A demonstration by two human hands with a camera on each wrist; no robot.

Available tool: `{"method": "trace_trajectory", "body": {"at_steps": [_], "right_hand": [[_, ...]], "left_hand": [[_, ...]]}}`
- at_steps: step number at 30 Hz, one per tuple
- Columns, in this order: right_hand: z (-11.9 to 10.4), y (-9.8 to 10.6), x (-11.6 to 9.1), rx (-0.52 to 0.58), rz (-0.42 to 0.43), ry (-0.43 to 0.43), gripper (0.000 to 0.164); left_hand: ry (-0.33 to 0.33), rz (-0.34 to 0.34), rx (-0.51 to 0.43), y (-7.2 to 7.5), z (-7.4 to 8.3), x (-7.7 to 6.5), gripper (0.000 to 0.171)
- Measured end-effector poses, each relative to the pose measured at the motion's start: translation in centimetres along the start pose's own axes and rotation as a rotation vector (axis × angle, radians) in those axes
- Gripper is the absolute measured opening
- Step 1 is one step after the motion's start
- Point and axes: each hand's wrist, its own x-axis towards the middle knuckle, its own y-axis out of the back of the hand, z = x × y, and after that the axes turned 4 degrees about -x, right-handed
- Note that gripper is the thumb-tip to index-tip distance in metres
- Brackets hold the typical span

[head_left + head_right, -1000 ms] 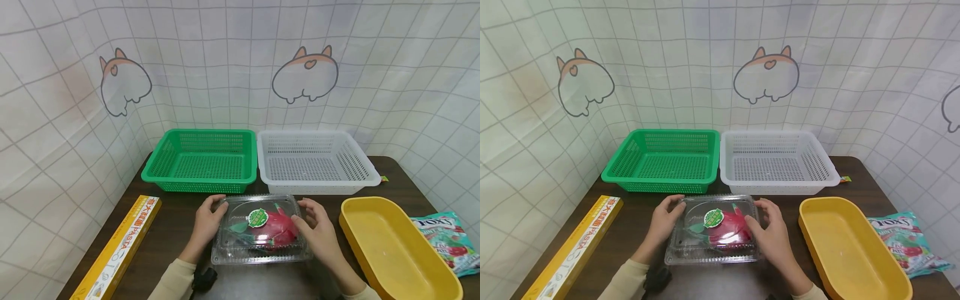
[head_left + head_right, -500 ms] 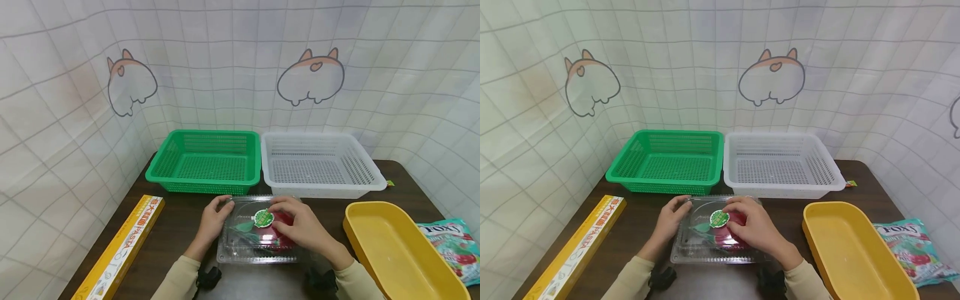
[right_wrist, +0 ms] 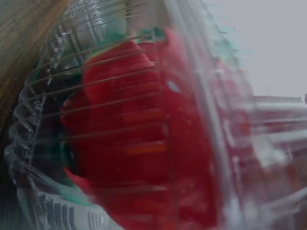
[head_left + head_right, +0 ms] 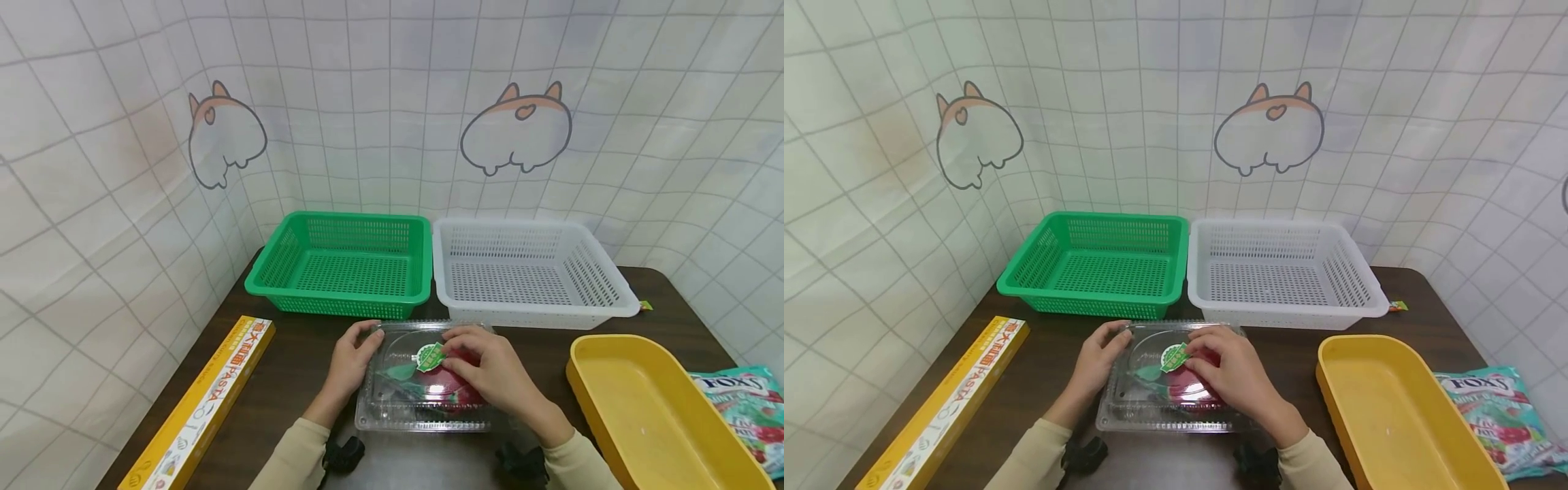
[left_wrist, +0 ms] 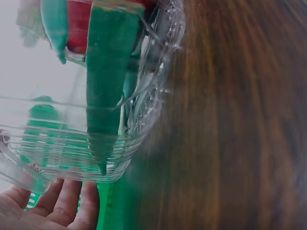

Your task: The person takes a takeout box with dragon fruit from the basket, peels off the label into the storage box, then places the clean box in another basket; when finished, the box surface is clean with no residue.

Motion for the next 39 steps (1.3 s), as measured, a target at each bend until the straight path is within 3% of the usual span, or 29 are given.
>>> {"method": "trace_trajectory", "body": {"at_steps": [12, 21, 25, 34, 39], "right_hand": [[0.4, -0.8, -0.3, 0.001, 0.146, 0.019, 0.012], [0.6, -0.6, -0.7, 0.13, 0.223, -0.079, 0.01], [0.8, -0.1, -1.4, 0.199, 0.249, -0.084, 0.009], [0.5, 3.1, -3.0, 0.267, 0.302, -0.034, 0.013], [0.2, 5.9, -3.6, 0.14, 0.304, -0.042, 0.017]], "left_hand": [[0.054, -0.03, -0.013, -0.3, 0.4, 0.1, 0.036], [0.033, -0.024, -0.01, -0.4, -0.1, 0.2, 0.038], [0.024, -0.028, -0.006, -0.6, -0.2, 0.2, 0.037], [0.041, -0.018, 0.006, -0.5, 1.0, -0.1, 0.036], [0.054, 0.006, 0.038, 0.1, 3.4, -1.3, 0.034]]}}
